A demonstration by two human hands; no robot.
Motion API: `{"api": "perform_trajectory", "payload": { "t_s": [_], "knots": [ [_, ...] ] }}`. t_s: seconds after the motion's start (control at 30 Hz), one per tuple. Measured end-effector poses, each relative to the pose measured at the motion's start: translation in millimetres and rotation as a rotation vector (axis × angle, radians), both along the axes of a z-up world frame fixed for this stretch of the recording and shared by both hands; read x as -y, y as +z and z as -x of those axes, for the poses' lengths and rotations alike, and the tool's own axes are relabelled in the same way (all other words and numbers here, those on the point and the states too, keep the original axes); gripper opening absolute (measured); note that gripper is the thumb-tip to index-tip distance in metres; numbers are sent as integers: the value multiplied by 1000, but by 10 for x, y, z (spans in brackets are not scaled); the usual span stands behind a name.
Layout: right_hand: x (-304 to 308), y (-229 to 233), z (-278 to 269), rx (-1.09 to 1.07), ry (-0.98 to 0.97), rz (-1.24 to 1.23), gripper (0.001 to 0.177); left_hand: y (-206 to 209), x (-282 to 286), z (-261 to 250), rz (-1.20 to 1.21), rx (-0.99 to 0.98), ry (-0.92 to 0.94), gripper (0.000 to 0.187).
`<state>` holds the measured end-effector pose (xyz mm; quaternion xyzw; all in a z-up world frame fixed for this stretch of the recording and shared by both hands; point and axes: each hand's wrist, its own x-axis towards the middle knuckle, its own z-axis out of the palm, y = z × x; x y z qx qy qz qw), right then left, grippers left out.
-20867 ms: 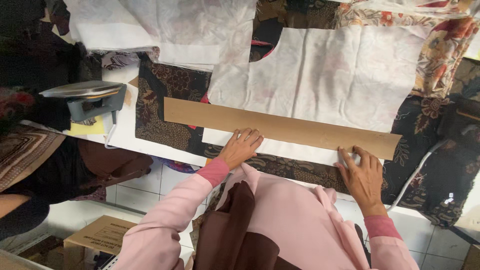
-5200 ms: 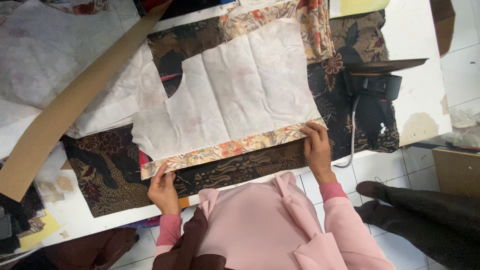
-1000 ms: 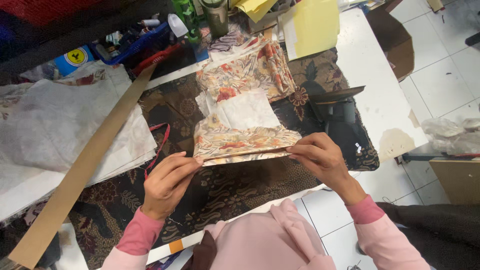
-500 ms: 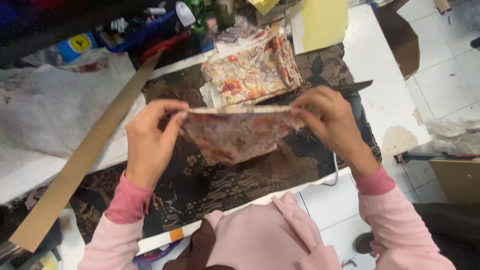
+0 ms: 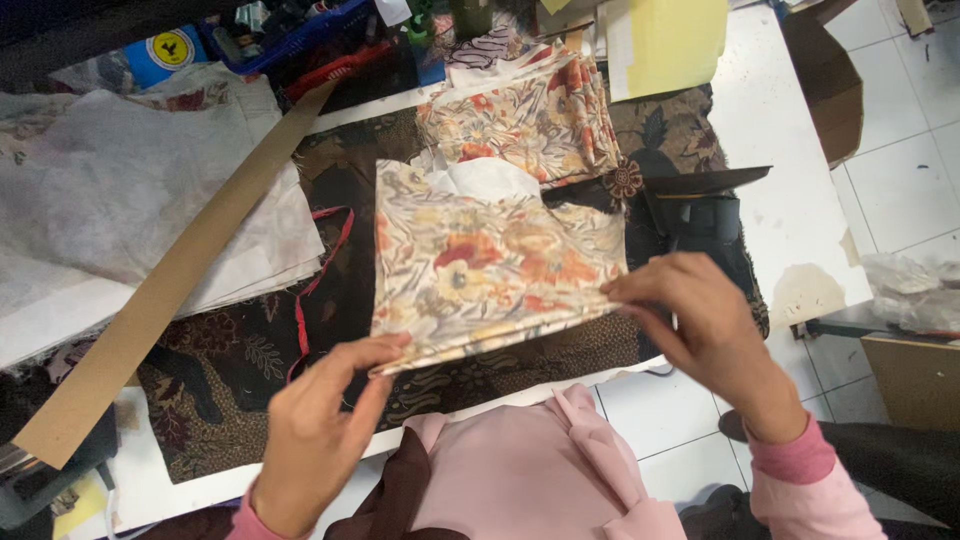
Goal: The person irons a piece of floral-patterned fabric using a cardboard template and a steam iron. The person folds the fabric, places it on the table, and repeats the ironing process on multiple pieces.
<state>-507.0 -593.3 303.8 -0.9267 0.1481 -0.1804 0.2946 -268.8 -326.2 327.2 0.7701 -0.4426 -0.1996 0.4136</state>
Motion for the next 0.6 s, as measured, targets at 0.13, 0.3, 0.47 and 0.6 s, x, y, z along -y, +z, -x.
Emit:
{"api": "perform_trajectory", "payload": {
  "t_s": [0.13, 0.3, 0.47, 0.6],
  "knots": [
    [-219, -448, 176, -126, 17, -49, 17, -481, -213, 260, -136, -222, 43, 13],
    [-433, -1142, 534, -244, 62, -139, 17, -1128, -528, 566, -322, -345, 8, 12],
    [-456, -1508, 495, -439, 65, -256, 16, -1645, -470, 541, -456, -255, 26, 17],
    [-277, -1751, 171, -517, 13, -246, 19, -2176, -493, 308, -67, -317, 57, 12]
  ]
}}
